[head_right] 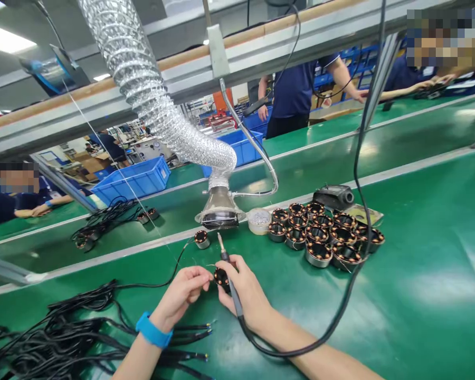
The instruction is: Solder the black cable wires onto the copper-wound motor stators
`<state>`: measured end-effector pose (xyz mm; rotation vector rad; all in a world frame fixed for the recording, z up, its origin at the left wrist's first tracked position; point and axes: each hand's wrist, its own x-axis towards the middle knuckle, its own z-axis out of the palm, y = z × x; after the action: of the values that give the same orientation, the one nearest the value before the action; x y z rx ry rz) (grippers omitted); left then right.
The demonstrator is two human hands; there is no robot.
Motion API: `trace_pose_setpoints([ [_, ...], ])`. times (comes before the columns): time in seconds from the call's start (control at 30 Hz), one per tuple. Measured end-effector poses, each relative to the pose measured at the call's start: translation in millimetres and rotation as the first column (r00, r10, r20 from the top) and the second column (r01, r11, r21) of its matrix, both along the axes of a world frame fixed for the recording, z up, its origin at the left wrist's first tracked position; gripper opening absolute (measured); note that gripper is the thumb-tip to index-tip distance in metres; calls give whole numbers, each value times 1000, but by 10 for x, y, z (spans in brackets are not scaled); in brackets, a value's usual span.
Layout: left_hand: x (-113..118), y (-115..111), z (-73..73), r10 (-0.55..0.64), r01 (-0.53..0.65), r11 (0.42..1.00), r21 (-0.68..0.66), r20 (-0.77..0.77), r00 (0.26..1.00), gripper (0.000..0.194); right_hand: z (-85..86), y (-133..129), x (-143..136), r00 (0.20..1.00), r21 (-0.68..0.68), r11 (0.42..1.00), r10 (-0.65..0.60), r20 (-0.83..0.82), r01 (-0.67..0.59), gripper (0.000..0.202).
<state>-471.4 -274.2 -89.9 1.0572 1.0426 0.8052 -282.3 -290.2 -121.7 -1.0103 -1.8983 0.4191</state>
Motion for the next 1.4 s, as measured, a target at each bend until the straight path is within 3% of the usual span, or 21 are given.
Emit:
trace_pose_setpoints([
  [0.1,64,-34,-49,-8,23,992,-125,119,993,31,8,-5,5,998,-39,998,55,-24,-56,51],
  [0.17,84,-24,-92,43,-25,991,-134,134,990,33,20,-8,12,997,-43,996,71,-35,-72,50],
  [0.3,73,27,-157,161,-161,987,15,18,987,38,35,-19,29,995,-62,993,99,-32,-101,52],
  [0.4,64,59,-164,213,-188,965,181,-131,968,43,14,0,36,994,-68,992,99,-43,-102,50],
  [0.47,66,71,-137,208,-168,960,222,-172,963,44,-8,24,40,993,-60,992,103,-57,-107,46],
  [0.7,44,123,-1,-7,32,988,152,-164,986,44,-18,65,75,971,-95,967,229,-67,-235,46],
  [0.83,-24,150,-18,17,3,991,136,-146,989,44,13,79,92,970,-125,963,234,-62,-240,45],
  [0.93,-67,163,-50,45,45,954,295,-291,956,37,14,96,91,975,-126,967,215,-51,-220,44],
  [1.03,-120,177,-74,84,145,896,421,-479,874,26,-18,115,88,978,-103,973,207,-16,-207,43],
  [1.13,-193,188,-78,12,185,912,367,-474,880,23,-70,150,84,988,-38,988,153,13,-153,40],
  [1.23,-223,204,-70,-69,152,954,257,-306,950,24,-131,232,79,994,41,994,102,36,-103,37],
  [1.4,-44,210,-82,28,-20,997,71,-109,994,36,-231,388,85,992,214,969,112,65,-124,39],
])
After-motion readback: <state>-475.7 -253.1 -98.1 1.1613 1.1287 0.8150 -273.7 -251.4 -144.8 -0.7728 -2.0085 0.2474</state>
